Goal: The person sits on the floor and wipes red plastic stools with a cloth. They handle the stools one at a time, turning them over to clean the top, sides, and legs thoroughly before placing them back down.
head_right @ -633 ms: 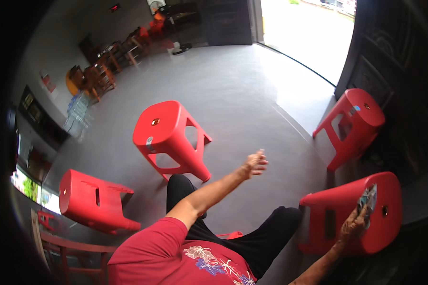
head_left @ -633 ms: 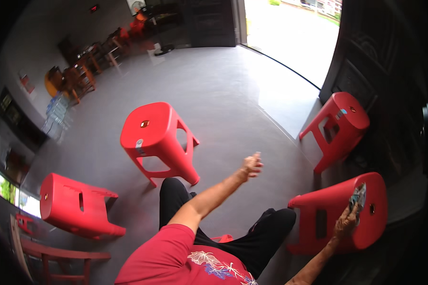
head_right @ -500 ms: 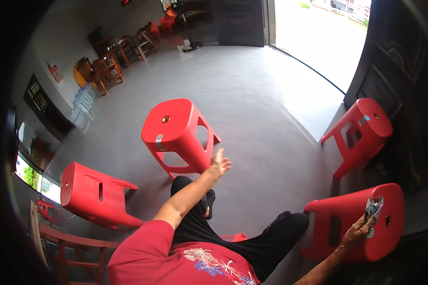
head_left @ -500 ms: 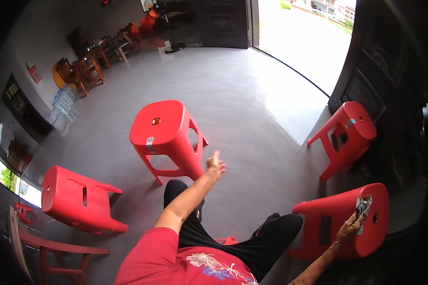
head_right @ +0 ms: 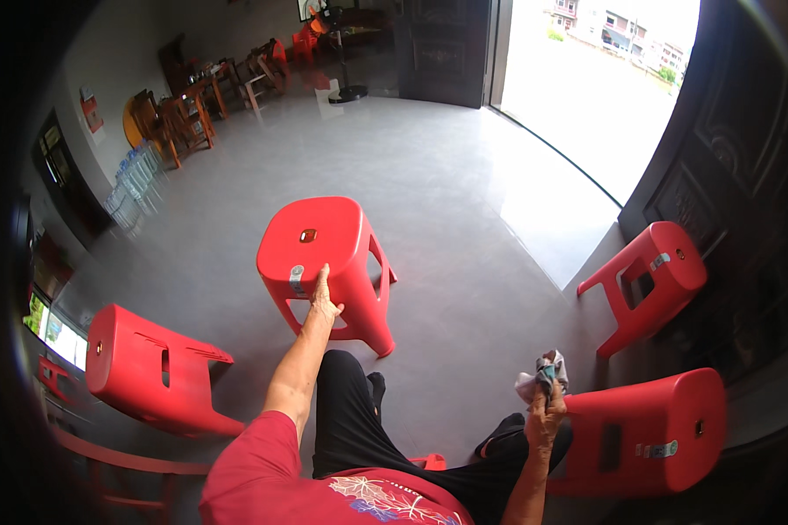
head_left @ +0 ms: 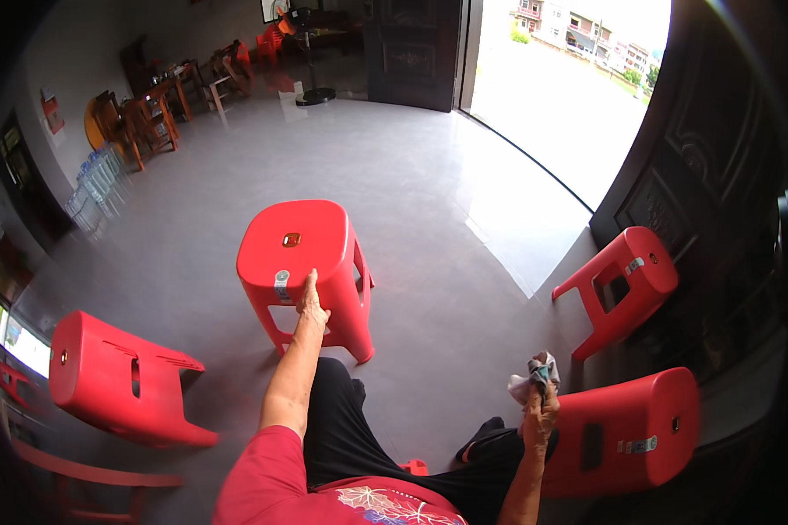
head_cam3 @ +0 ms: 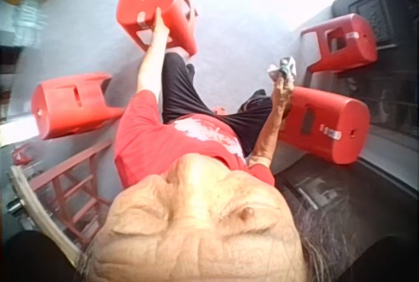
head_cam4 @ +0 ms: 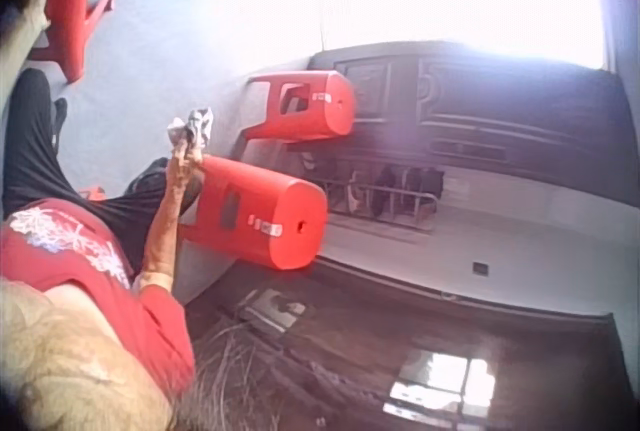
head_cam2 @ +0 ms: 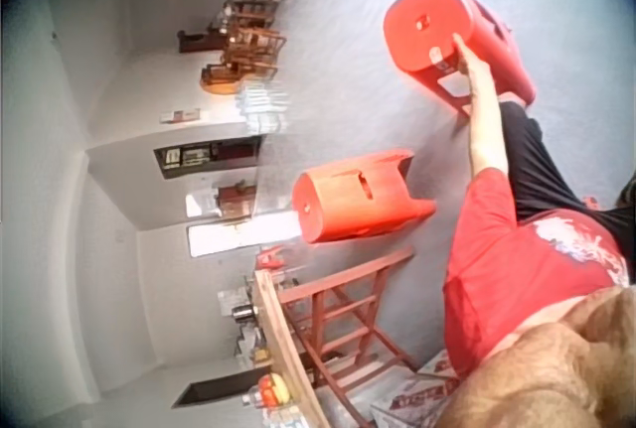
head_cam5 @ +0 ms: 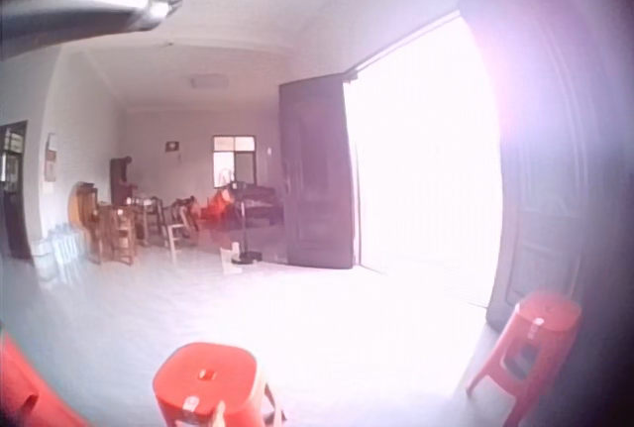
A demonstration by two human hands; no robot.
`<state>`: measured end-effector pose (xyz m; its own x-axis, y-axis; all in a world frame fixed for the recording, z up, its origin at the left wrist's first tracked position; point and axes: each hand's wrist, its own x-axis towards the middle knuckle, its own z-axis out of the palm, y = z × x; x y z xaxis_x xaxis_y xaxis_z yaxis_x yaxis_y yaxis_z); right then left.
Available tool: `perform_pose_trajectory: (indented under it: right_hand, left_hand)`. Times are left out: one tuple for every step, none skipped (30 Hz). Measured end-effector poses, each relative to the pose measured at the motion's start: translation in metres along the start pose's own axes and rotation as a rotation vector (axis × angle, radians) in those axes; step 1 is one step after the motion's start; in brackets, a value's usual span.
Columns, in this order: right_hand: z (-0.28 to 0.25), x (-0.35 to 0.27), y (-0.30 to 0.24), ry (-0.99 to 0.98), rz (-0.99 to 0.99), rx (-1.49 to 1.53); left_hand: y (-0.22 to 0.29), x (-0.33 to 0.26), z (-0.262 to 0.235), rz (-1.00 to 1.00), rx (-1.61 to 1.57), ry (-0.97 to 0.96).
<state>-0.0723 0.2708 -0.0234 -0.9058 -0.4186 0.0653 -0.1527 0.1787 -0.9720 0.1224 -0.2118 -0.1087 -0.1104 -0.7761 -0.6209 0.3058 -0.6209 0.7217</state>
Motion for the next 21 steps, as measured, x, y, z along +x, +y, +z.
perform_pose_trajectory:
  right_hand:
    - [0.002,-0.002,-0.003,0.019,-0.022,0.007]
    - [0.015,-0.003,-0.003,0.069,-0.152,0.149]
    - [0.019,0.001,-0.002,0.062,-0.136,0.148]
    - [0.02,0.0,0.002,0.06,-0.112,0.138]
    - [0.019,-0.002,0.004,0.059,-0.088,0.128]
    - [0.03,-0.009,-0.02,0.106,-0.175,0.053]
    - [0.027,-0.009,-0.022,0.051,-0.084,-0.021]
    - [0.028,-0.01,-0.025,0.016,-0.034,-0.049]
    - [0.026,-0.011,-0.026,-0.001,0.015,-0.08]
    - [0.029,-0.008,-0.016,0.025,-0.078,-0.094]
    - [0.033,-0.007,-0.007,0.048,-0.167,-0.111]
    - [0.038,-0.009,-0.015,0.057,-0.208,-0.164]
    - [0.044,-0.005,-0.008,0.097,-0.387,-0.248]
    - [0.053,-0.007,-0.014,0.086,-0.465,-0.248]
    - [0.062,-0.009,-0.02,0.077,-0.54,-0.25]
    - [0.066,-0.013,-0.025,0.02,-0.527,-0.276]
    - [0.07,-0.016,-0.029,-0.034,-0.512,-0.296]
    - [0.073,-0.018,-0.037,-0.042,-0.577,-0.38]
    - [0.079,-0.025,-0.044,-0.056,-0.639,-0.455]
    - [0.084,-0.032,-0.044,-0.141,-0.533,-0.504]
    - [0.085,-0.037,-0.045,-0.254,-0.498,-0.656]
  left_hand:
    - [-0.001,-0.015,0.016,-0.084,0.066,-0.002]
    - [-0.001,-0.03,0.02,-0.119,0.076,-0.118]
    - [-0.011,-0.026,0.027,-0.158,0.075,-0.163]
    - [-0.025,-0.038,0.036,-0.166,0.066,-0.158]
    - [-0.037,-0.049,0.046,-0.175,0.045,-0.166]
    - [-0.051,-0.06,0.051,-0.187,0.026,-0.164]
    - [-0.063,-0.071,0.058,-0.203,-0.004,-0.182]
    - [-0.076,-0.084,0.06,-0.19,-0.005,-0.202]
    - [-0.09,-0.106,0.071,-0.197,0.003,-0.188]
    - [-0.101,-0.126,0.074,-0.198,0.018,-0.204]
    - [-0.111,-0.147,0.073,-0.201,0.035,-0.215]
    - [-0.117,-0.173,0.071,-0.207,0.055,-0.268]
    - [-0.125,-0.186,0.065,-0.239,0.072,-0.296]
    - [-0.134,-0.196,0.053,-0.267,0.081,-0.324]
    - [-0.142,-0.207,0.042,-0.296,0.093,-0.351]
    - [-0.15,-0.222,0.034,-0.342,0.119,-0.302]
    - [-0.156,-0.239,0.027,-0.337,0.137,-0.32]
    - [-0.16,-0.256,0.02,-0.351,0.116,-0.394]
    - [-0.162,-0.271,0.011,-0.36,0.096,-0.459]
    - [-0.169,-0.279,0.002,-0.374,0.085,-0.51]
    - [-0.178,-0.282,-0.013,-0.392,0.132,-0.589]
